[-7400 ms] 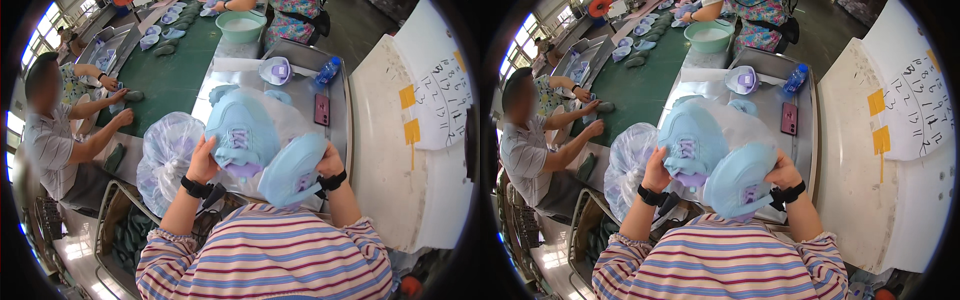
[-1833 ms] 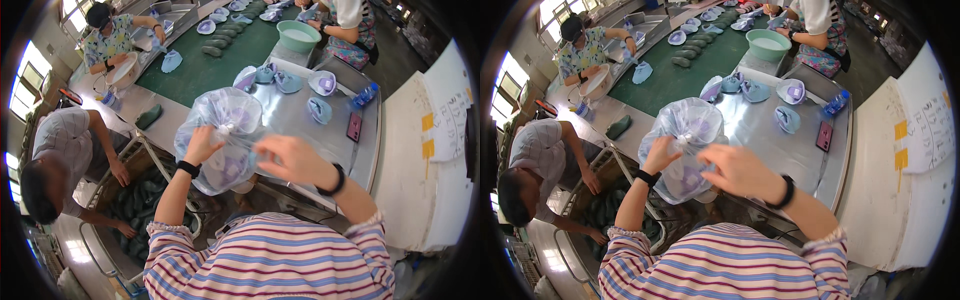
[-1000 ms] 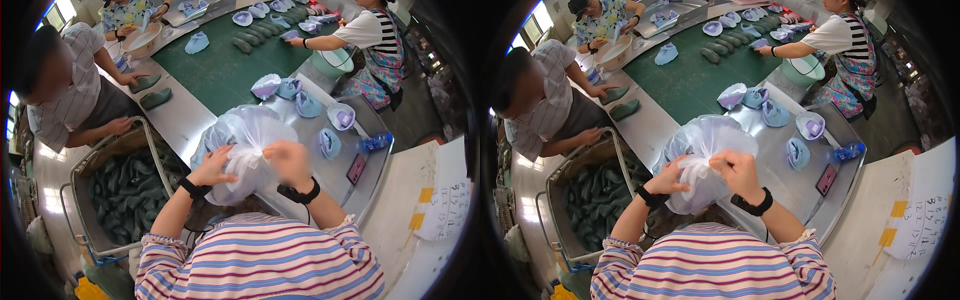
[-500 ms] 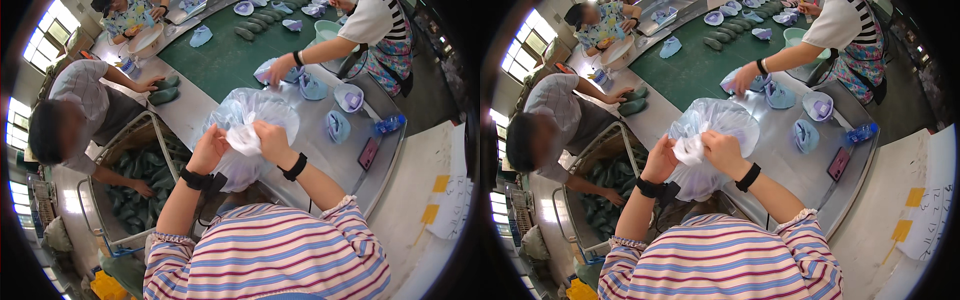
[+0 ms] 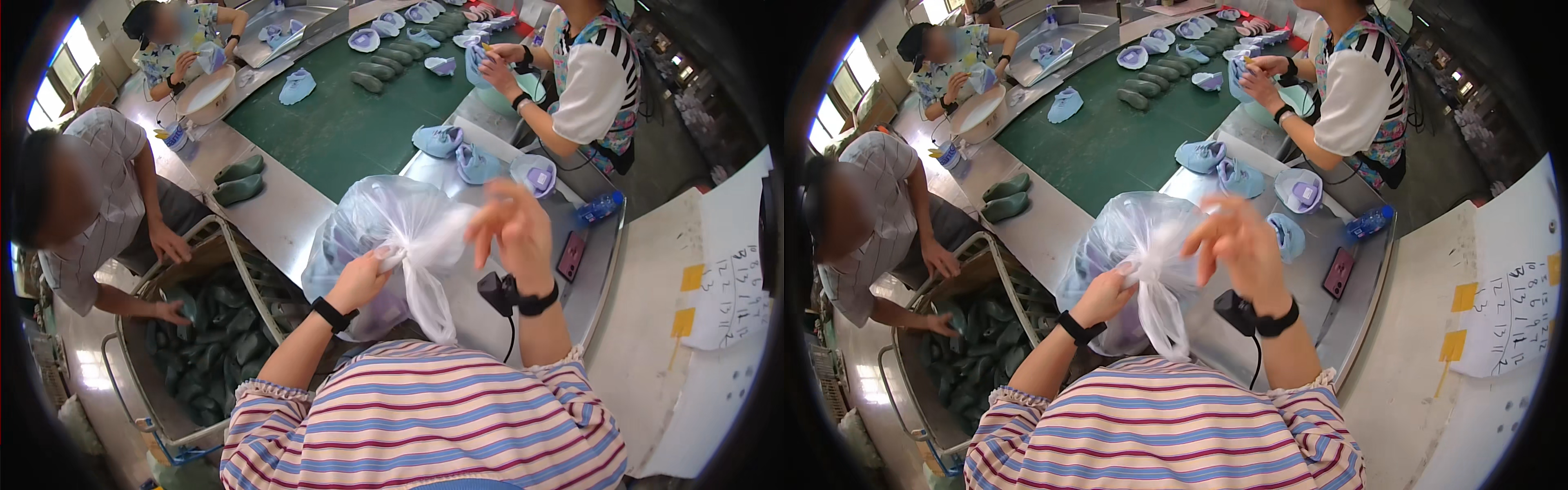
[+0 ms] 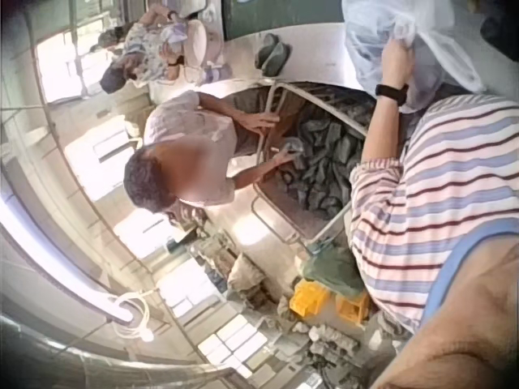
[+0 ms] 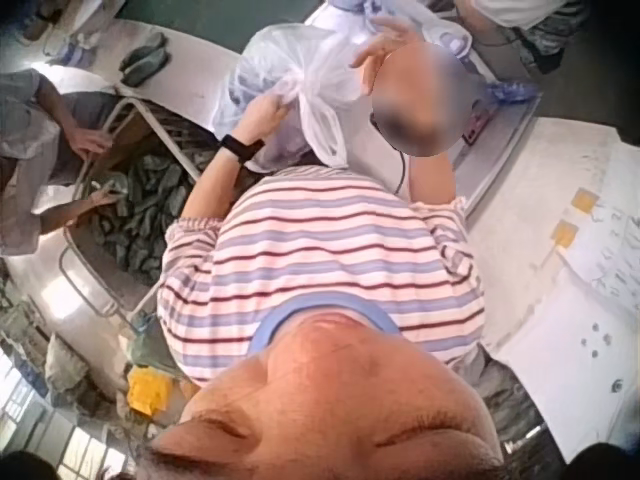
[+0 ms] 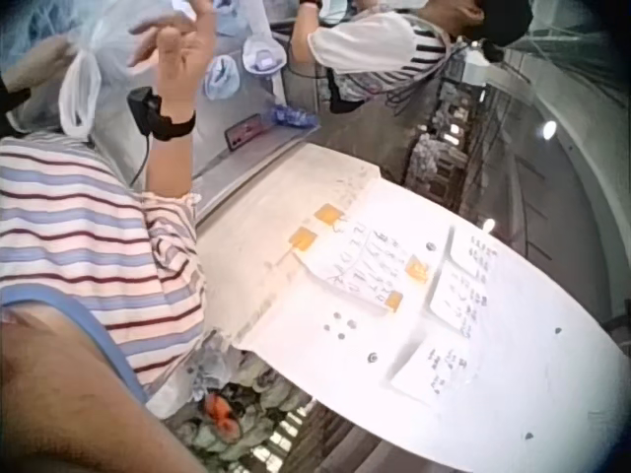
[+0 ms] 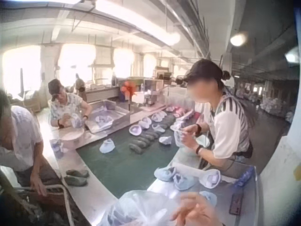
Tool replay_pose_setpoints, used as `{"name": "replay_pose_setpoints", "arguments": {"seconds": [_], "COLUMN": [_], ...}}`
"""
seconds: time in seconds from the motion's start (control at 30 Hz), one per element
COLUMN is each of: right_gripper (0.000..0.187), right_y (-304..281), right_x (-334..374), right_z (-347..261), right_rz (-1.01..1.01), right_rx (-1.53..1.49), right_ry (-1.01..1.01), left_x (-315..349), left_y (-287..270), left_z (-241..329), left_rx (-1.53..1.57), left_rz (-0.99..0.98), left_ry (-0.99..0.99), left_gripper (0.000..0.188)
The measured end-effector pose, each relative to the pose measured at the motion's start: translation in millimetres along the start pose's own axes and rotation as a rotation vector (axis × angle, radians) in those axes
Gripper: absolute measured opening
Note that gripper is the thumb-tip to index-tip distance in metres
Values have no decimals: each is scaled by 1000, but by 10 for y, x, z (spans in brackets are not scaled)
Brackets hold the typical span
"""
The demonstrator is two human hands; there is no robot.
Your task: The person repeatedly picks up light blue slippers from a plastic bag, briefly inspects them, and places them onto a green conveyor belt. The slippers are handled one at a time and passed along the line to other workers.
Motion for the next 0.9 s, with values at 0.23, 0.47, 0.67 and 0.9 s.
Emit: {"name": "replay_pose_setpoints", "arguments": {"seconds": [0.23, 0.47, 0.67, 0.9], "right_gripper": [21, 8, 14, 20], "right_y": [144, -1038, -1351, -1774], "right_x": [-111, -502, -408, 26], "right_z": [1359, 955, 1219, 1140], "right_rz": [-192, 281, 596, 984], "right_rx": [910, 1072, 467, 462], "right_ry": [-360, 88, 136, 118], "left_x": [-256, 130, 151, -108], "left_y": [-226, -1252, -1289, -1216], "left_z": [449, -36, -571, -134], "left_rx": [66, -165, -417, -398], "left_rz": [71, 214, 515, 657], "left_ry": [286, -37, -62, 161], "left_gripper": [17, 19, 7, 24]}}
Point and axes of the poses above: each hand's wrist, its own x-axis away from the middle knuckle, its own y-axis out of the palm, z = x × y, the point moved 2 cm from there along -x, towards the middle knuckle, and after that the axes turned 11 degrees about y, right-handed, at the moved point
